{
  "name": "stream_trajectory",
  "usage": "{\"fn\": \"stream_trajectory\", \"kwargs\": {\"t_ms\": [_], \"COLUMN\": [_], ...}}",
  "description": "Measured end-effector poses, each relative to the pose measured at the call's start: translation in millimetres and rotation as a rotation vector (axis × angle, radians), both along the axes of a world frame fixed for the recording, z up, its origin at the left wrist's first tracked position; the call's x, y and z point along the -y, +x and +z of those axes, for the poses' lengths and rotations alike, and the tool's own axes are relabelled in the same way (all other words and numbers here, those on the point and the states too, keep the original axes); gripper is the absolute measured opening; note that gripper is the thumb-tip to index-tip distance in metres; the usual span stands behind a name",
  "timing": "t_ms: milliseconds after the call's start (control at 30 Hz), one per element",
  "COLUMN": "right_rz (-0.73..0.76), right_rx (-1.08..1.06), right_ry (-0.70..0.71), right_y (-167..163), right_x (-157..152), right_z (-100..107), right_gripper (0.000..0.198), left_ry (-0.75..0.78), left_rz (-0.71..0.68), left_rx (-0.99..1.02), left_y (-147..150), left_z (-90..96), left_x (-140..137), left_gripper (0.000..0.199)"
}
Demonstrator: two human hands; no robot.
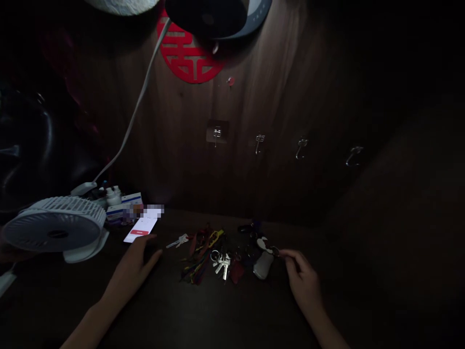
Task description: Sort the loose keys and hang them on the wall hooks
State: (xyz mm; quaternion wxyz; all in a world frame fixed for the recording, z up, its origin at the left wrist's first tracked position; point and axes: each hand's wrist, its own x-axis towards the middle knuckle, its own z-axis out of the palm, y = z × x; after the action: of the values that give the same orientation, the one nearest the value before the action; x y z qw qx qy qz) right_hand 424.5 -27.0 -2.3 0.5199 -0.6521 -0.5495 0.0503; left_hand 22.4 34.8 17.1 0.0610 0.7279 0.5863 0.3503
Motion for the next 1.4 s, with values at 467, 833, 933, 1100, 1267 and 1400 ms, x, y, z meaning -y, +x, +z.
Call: {"fn": "stream_trajectory", "kwargs": {"t_ms": [467, 833, 933, 1100, 1267, 1400], "right_rz": [0.304, 0.207, 0.186, 0.189, 0.157, 0.091], "right_rx": [-0.611, -0.331, -0.253, 0.158, 0.353, 0.388], "right_ry": [-0.264, -0.203, -0.162, -0.147, -0.186, -0.167], "right_y": [-13.0, -0.5, -3.8, -11.5, -12.3, -9.9], "right_x": [11.7, -28.1, -38.4, -40.6, -39.1, -39.4], "right_z": [76.6, 38.4, 23.6, 4.0, -0.7, -2.5], "right_gripper": [0.082, 0.042, 0.028, 0.023, 0.025, 0.025], "left_ry": [-0.576, -0.26, -0.218, -0.244, -0.239, -0.198], "left_rz": [-0.4, -0.252, -0.201, -0.2, -0.212, -0.151], "left_rx": [0.684, 0.345, 0.269, 0.203, 0.254, 0.41], "left_y": [73.2, 101.4, 103.0, 113.1, 129.6, 126.7], "left_z": [49.6, 31.0, 16.4, -0.2, -5.8, -2.7], "left_x": [-21.9, -39.7, -51.7, -62.8, -62.6, -58.0], "left_gripper": [0.078, 0.045, 0.039, 0.035, 0.018, 0.022]}}
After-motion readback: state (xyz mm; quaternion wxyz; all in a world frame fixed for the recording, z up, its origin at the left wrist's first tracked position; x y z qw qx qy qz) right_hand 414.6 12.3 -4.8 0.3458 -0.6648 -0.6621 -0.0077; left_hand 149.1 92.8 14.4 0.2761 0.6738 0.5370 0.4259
